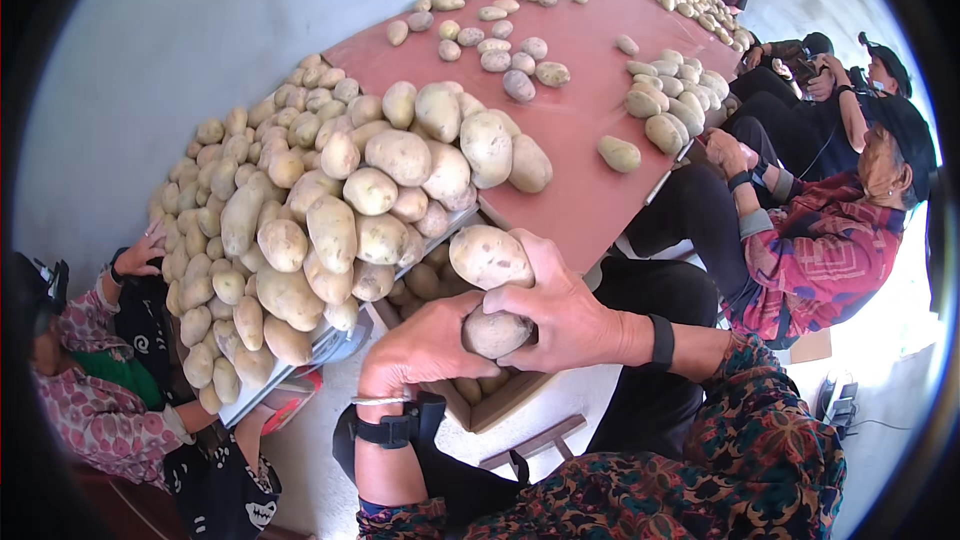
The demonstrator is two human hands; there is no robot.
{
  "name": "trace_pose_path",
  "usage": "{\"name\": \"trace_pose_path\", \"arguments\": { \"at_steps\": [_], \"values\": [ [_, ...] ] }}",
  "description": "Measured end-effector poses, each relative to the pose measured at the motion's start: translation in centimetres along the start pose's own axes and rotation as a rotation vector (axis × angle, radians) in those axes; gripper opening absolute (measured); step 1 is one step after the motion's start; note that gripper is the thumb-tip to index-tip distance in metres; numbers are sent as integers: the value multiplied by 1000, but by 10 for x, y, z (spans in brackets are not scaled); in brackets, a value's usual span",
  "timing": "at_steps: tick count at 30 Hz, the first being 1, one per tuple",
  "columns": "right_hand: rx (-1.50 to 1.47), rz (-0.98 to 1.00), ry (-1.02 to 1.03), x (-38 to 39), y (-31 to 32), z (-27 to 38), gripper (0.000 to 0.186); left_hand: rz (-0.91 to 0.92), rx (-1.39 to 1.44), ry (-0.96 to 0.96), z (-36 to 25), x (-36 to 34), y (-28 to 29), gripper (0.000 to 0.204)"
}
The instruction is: Sorting potatoes from a table into a cardboard box.
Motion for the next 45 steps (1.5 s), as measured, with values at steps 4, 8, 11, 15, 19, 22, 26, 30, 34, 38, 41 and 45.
{"name": "trace_pose_path", "arguments": {
  "at_steps": [4,8,11,15,19,22,26,30,34,38,41,45],
  "values": [
    [-158,49,-48,-11,30,-5,61,-88,102,-144,-18,-2,1,71],
    [-477,89,-240,-24,64,-10,38,-123,484,-113,-14,-6,5,73],
    [-756,18,-257,-50,75,-26,27,-154,469,-78,-4,-9,4,69],
    [-75,-210,144,-122,115,-65,29,-100,360,-90,-12,-26,7,65],
    [-22,-180,6,-202,124,-127,37,-102,270,-64,-7,-38,10,67],
    [-266,-114,-213,-233,133,-154,45,-47,236,-127,-8,-50,15,66],
    [-335,-40,-621,-260,107,-188,53,-23,201,-117,5,-54,24,61],
    [-371,109,-613,-292,107,-214,49,-15,205,-148,5,-63,33,62],
    [-93,168,-725,-324,81,-224,39,28,307,-132,6,-68,38,66],
    [271,361,-593,-337,63,-251,29,38,315,-154,9,-72,41,67],
    [444,449,-509,-338,60,-269,30,100,471,-86,10,-67,44,69],
    [319,318,-497,-327,71,-294,38,78,666,-68,8,-63,46,74]
  ]
}}
Point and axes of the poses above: each hand's wrist, its own x-axis away from the middle knuckle, its own y-axis out of the back of the hand, z = x × y, the point moved 3 cm from there along -x, towards the middle knuckle, and after that the axes turned 14 degrees about -x, right-handed, at the moved point
